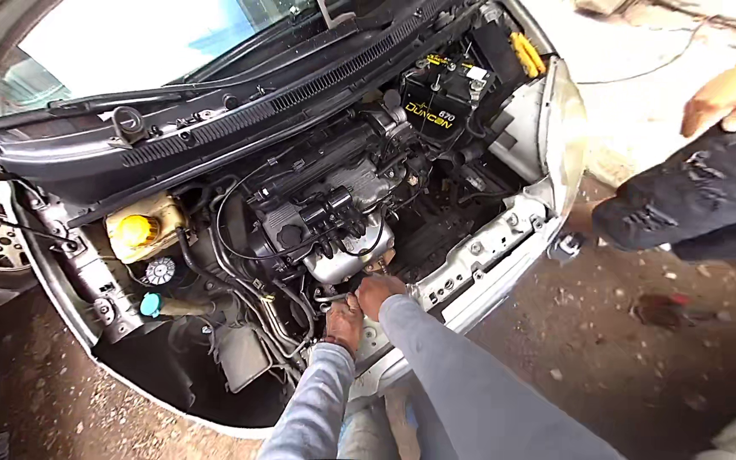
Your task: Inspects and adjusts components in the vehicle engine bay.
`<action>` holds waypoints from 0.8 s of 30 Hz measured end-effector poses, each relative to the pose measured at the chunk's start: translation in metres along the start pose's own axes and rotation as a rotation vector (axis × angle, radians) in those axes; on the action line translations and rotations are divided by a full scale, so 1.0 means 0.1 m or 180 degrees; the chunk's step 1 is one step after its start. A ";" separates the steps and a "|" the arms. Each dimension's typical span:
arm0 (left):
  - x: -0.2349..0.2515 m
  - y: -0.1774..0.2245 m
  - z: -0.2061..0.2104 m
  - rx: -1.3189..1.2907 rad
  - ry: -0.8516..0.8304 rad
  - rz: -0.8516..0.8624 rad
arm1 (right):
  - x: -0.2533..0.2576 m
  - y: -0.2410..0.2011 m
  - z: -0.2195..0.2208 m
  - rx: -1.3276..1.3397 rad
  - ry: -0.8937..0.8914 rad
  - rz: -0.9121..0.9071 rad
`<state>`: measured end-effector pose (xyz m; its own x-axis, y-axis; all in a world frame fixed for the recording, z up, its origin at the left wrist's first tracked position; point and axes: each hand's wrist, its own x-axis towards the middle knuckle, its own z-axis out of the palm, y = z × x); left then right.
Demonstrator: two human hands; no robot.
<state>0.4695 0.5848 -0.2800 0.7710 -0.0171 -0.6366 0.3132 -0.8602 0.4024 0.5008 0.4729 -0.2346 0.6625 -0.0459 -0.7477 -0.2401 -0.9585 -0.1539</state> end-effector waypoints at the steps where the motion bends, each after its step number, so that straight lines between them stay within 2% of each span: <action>1: -0.05 -0.07 0.00 0.0038 -0.0057 0.0026 | -0.04 -0.01 0.06 0.0134 -0.0081 -0.0080; 2: -0.05 -0.16 0.07 0.0069 -0.0074 0.0009 | -0.03 -0.02 0.16 0.0203 -0.0111 -0.0089; 6: 0.11 -0.10 0.12 0.0200 -0.0120 -0.0044 | 0.16 0.00 0.05 0.0434 -0.0351 0.0194; 9: 0.18 -0.12 0.11 0.0319 -0.0211 0.0023 | 0.22 0.03 0.08 0.0421 -0.0336 0.0033; 12: 0.18 -0.24 0.08 0.0388 -0.0424 0.0422 | 0.11 0.02 0.30 0.0531 0.0280 -0.0105; 14: 0.16 -0.33 0.06 0.0182 -0.0496 0.0717 | -0.07 -0.05 0.50 0.0626 0.1063 -0.0145; 16: 0.18 -0.43 0.01 -0.0241 -0.0526 0.0805 | -0.41 -0.14 0.75 0.0796 0.1678 -0.0209; 18: 0.21 -0.51 -0.16 -0.0141 -0.0790 0.0856 | -0.91 -0.24 1.12 0.1033 0.2018 -0.0239; 20: 0.23 -0.63 -0.30 -0.0103 -0.0999 0.0945 | -1.38 -0.35 1.60 0.1132 0.2026 -0.0073; 22: 0.21 -0.78 -0.38 0.0025 -0.1163 0.0946 | -1.72 -0.48 2.13 0.1350 0.1760 0.0161; 24: 0.19 -0.94 -0.42 0.0098 -0.1154 0.0965 | -1.93 -0.65 2.51 0.1672 0.1100 0.0367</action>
<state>0.4784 0.6867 -0.3021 0.5802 -0.4420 -0.6842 0.0831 -0.8035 0.5895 0.2102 0.6146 -0.2430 0.7811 -0.3127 -0.5405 -0.5813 -0.6802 -0.4466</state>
